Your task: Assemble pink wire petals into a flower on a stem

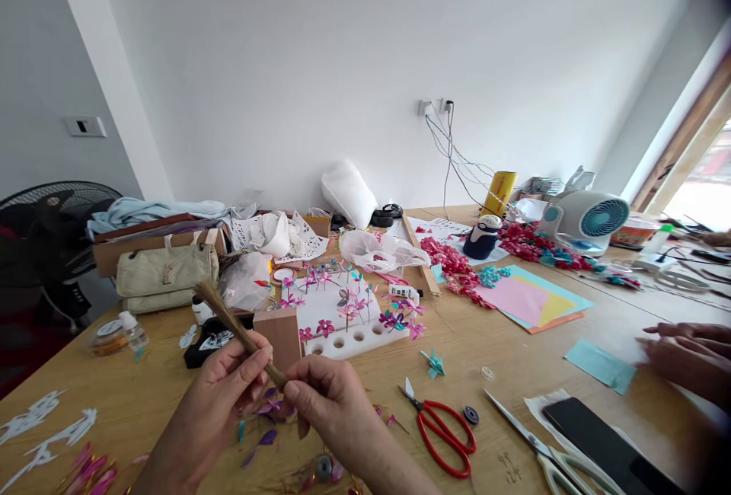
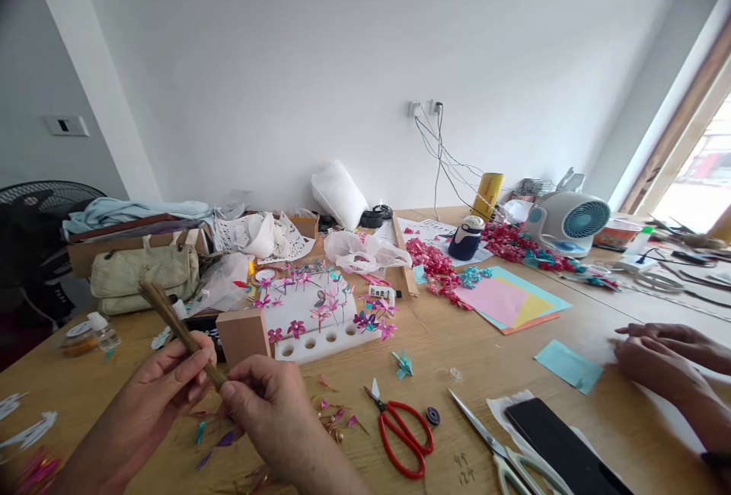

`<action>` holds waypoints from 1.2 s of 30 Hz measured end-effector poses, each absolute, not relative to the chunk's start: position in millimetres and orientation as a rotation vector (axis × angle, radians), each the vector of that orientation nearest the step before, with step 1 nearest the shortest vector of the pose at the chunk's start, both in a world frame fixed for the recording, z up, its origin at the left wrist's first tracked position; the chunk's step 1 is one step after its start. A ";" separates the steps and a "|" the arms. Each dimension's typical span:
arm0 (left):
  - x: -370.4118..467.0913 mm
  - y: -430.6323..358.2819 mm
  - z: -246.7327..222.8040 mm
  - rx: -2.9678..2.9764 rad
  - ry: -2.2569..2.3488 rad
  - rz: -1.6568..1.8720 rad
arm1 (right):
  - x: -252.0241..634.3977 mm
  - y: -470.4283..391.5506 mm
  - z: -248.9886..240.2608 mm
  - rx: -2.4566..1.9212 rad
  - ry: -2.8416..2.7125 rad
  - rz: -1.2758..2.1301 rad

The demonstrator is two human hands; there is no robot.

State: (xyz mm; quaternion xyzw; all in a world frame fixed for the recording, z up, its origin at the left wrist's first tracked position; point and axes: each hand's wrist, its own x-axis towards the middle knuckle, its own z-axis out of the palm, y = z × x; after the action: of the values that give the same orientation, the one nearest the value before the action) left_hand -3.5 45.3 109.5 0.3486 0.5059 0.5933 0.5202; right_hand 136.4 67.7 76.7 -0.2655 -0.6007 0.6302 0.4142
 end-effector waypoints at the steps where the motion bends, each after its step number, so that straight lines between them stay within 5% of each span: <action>1: -5.0 45.8 108.5 0.825 1.212 1.445 | 138.0 68.3 77.4 -0.675 -1.521 1.565; 11: -6.4 43.1 109.5 0.812 1.208 1.521 | 145.1 68.7 80.6 -0.789 -1.721 0.984; 20: -3.2 41.7 114.1 0.815 1.134 1.478 | 144.1 64.3 85.5 -0.628 -1.525 1.371; 36: -0.1 42.6 111.4 0.799 1.042 1.403 | 141.4 66.9 80.5 -0.554 -1.407 1.519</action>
State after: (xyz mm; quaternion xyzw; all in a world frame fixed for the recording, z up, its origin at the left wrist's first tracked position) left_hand -0.1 42.6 111.4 0.3409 0.4443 0.5986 0.5727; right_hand 141.4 66.9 80.5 -0.2268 -0.5763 0.6224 0.4787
